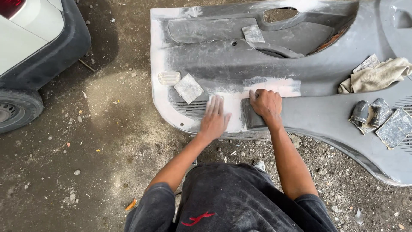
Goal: The person sands a detached car bumper with a sanding block. They work on different sections of the bumper, including the grille area and the curved edges, using a back-and-forth motion.
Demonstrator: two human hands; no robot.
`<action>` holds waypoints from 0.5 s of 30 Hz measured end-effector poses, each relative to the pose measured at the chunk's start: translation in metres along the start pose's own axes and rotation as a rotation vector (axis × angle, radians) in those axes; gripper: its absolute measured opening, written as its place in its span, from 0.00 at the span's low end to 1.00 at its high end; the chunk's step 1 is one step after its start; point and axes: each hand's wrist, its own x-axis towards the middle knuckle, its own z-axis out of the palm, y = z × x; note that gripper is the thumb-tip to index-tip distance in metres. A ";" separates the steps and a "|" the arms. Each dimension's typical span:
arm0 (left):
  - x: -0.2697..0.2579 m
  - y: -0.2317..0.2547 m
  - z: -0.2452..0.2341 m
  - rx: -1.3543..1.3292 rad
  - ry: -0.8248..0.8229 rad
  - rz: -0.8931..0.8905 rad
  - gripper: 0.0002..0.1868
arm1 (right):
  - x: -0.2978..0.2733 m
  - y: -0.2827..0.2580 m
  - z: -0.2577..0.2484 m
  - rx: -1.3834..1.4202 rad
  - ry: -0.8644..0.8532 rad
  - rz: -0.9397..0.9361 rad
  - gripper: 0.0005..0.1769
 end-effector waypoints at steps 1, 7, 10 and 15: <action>-0.004 -0.006 0.002 -0.001 0.000 -0.002 0.40 | -0.005 0.000 0.003 -0.001 -0.001 -0.002 0.27; -0.031 -0.014 -0.028 -0.168 0.131 -0.171 0.40 | -0.013 -0.019 -0.013 -0.013 -0.096 -0.203 0.39; -0.060 -0.037 -0.058 -0.287 0.314 -0.317 0.41 | -0.014 -0.054 0.002 -0.280 -0.379 -0.174 0.60; -0.111 -0.086 -0.069 -0.352 0.462 -0.617 0.41 | -0.019 -0.087 0.067 -0.367 -0.352 -0.176 0.74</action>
